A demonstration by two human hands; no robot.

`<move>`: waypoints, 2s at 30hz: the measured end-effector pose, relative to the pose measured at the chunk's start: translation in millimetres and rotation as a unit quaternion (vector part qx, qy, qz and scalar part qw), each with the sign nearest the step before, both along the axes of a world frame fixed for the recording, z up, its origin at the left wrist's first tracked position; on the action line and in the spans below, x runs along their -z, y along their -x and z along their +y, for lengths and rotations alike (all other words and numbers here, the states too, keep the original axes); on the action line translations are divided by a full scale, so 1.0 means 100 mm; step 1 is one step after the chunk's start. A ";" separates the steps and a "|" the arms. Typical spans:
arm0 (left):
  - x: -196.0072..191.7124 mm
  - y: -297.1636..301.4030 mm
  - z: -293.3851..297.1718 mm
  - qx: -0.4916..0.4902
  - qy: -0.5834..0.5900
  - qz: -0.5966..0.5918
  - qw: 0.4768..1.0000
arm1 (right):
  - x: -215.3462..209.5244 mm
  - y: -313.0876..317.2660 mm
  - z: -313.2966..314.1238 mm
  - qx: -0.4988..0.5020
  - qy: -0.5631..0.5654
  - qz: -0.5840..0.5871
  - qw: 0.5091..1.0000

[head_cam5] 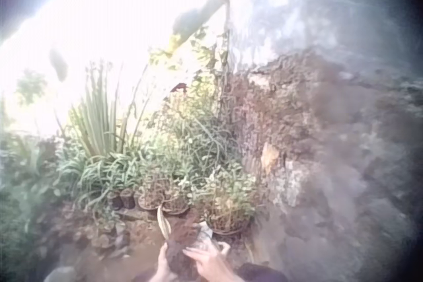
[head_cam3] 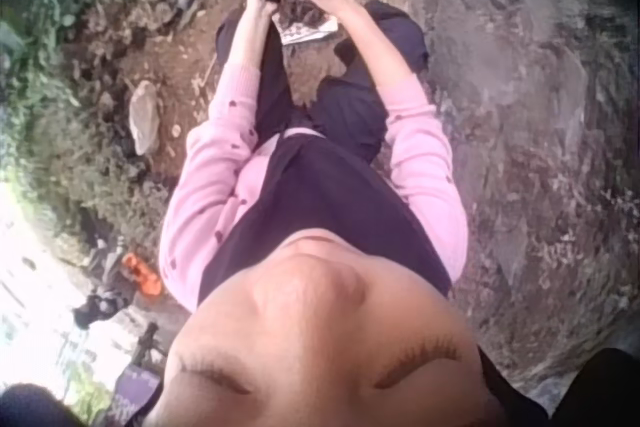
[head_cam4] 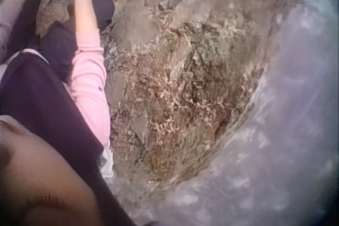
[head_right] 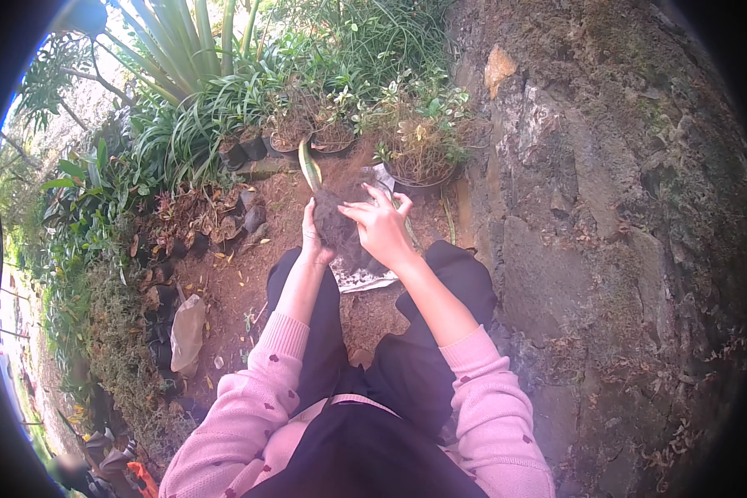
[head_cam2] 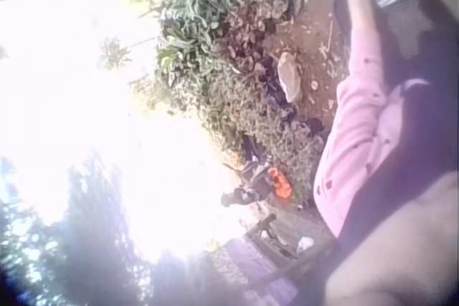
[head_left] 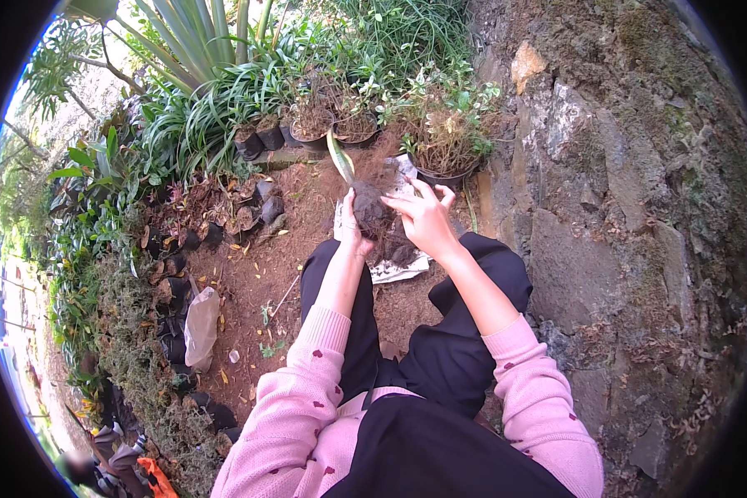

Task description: The person removes a plant from its pot, loosens the root ball, and wraps the roots in a fibrous material. They then add soil around the wrapped root ball and place the plant back into the pot.

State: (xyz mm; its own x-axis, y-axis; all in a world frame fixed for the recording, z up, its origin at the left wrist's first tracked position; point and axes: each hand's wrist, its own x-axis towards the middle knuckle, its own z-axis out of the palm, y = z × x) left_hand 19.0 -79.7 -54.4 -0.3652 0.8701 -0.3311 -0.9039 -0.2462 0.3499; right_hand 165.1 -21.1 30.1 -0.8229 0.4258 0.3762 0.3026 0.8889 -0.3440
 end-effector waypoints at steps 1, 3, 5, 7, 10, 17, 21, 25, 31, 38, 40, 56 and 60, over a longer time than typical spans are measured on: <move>0.00 0.02 -0.02 0.009 0.002 0.014 1.000 | 0.00 0.01 -0.03 -0.006 -0.020 0.004 1.000; -0.01 -0.01 0.00 -0.002 0.027 0.036 0.999 | 0.01 0.00 -0.14 0.006 -0.008 -0.016 1.000; -0.08 -0.06 -0.01 -0.001 0.035 0.043 0.998 | 0.00 0.04 -0.13 0.046 -0.021 0.040 0.998; -0.08 -0.06 0.00 -0.005 0.023 0.056 0.998 | -0.02 0.07 -0.13 0.049 -0.048 0.044 0.997; -0.03 -0.06 -0.02 0.010 0.010 0.059 0.998 | 0.00 0.06 -0.22 0.052 -0.062 0.002 0.997; -0.17 -0.12 -0.03 0.013 0.001 0.046 0.999 | -0.03 0.09 -0.17 0.076 -0.041 0.060 0.994; -0.23 -0.12 -0.07 0.029 0.012 0.033 0.999 | -0.01 0.05 -0.15 0.085 -0.030 0.047 0.995; -0.10 -0.06 -0.04 0.006 0.014 0.028 0.999 | 0.05 0.04 -0.08 0.059 -0.022 0.046 0.997; -0.05 -0.09 0.02 -0.037 0.015 0.027 0.999 | -0.07 0.03 -0.12 0.064 -0.029 0.095 0.993; 0.04 -0.06 0.05 -0.034 0.017 0.013 0.999 | 0.04 -0.03 -0.14 0.052 -0.082 0.072 0.993; 0.11 -0.02 0.06 -0.049 0.025 0.040 0.998 | 0.03 -0.02 -0.16 0.057 -0.084 0.079 0.992; -0.15 -0.22 0.04 -0.004 -0.003 0.002 1.000 | 0.05 0.03 -0.26 0.056 -0.123 0.032 0.990; -0.16 -0.26 0.03 -0.006 0.014 0.039 0.999 | 0.03 0.06 -0.28 0.057 -0.114 0.069 0.989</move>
State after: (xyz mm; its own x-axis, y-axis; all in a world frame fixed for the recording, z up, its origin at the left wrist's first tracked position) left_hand 45.2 -76.7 -38.5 -0.4004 0.8565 -0.3258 -0.8708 -0.2449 0.4263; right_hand 159.0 -48.9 26.8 -0.7079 0.4041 0.5793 0.3697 0.9108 -0.1836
